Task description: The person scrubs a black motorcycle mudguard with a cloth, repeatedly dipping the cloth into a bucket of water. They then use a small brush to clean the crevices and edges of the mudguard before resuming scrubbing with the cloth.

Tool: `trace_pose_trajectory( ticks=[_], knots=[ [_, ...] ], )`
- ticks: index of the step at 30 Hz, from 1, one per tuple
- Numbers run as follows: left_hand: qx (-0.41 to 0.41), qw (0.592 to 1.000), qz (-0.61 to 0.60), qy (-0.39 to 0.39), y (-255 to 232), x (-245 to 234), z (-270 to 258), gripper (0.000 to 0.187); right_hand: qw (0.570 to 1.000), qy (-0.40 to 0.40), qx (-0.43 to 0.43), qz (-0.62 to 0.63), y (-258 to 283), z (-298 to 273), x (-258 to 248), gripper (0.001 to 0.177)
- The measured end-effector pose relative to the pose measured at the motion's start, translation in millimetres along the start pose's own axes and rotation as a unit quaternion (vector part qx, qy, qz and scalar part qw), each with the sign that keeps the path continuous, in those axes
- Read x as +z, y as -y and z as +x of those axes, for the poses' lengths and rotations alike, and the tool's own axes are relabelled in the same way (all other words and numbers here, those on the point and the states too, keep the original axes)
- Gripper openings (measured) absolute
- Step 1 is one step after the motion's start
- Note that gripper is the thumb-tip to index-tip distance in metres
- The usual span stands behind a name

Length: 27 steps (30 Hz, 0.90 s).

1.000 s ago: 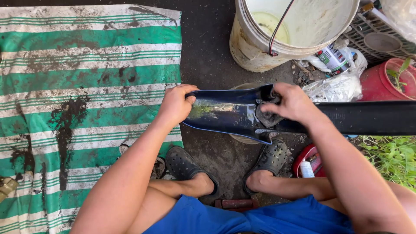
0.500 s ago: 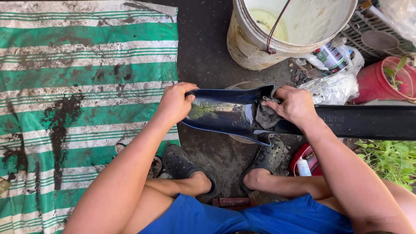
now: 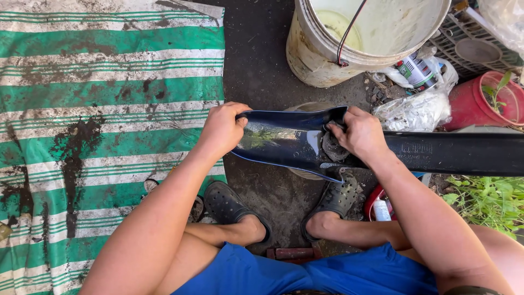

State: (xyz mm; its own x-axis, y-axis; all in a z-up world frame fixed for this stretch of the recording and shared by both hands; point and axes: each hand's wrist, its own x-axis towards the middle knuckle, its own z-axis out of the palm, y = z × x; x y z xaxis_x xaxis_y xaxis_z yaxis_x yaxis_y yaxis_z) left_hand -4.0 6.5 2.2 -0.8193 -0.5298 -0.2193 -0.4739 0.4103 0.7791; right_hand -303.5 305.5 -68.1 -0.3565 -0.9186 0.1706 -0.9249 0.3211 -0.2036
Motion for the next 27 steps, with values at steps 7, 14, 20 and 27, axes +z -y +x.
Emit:
trace_pose_trajectory(
  ticks=[7,14,20,27],
  knots=[
    [0.003,1.000,-0.012,-0.001,-6,-6,-3,0.027,0.992,-0.013,-0.047,0.117,-23,-6,8,0.025],
    [0.007,1.000,0.019,-0.006,1,5,4,0.027,0.995,0.030,0.027,0.093,-1,0,-2,0.035],
    [-0.002,1.000,0.018,-0.003,-8,-1,-2,0.027,0.997,-0.050,0.037,0.036,6,-1,10,0.053],
    [-0.010,1.000,0.012,0.000,-14,-6,-6,0.027,0.991,-0.053,-0.027,0.116,-14,-6,19,0.034]
  ],
)
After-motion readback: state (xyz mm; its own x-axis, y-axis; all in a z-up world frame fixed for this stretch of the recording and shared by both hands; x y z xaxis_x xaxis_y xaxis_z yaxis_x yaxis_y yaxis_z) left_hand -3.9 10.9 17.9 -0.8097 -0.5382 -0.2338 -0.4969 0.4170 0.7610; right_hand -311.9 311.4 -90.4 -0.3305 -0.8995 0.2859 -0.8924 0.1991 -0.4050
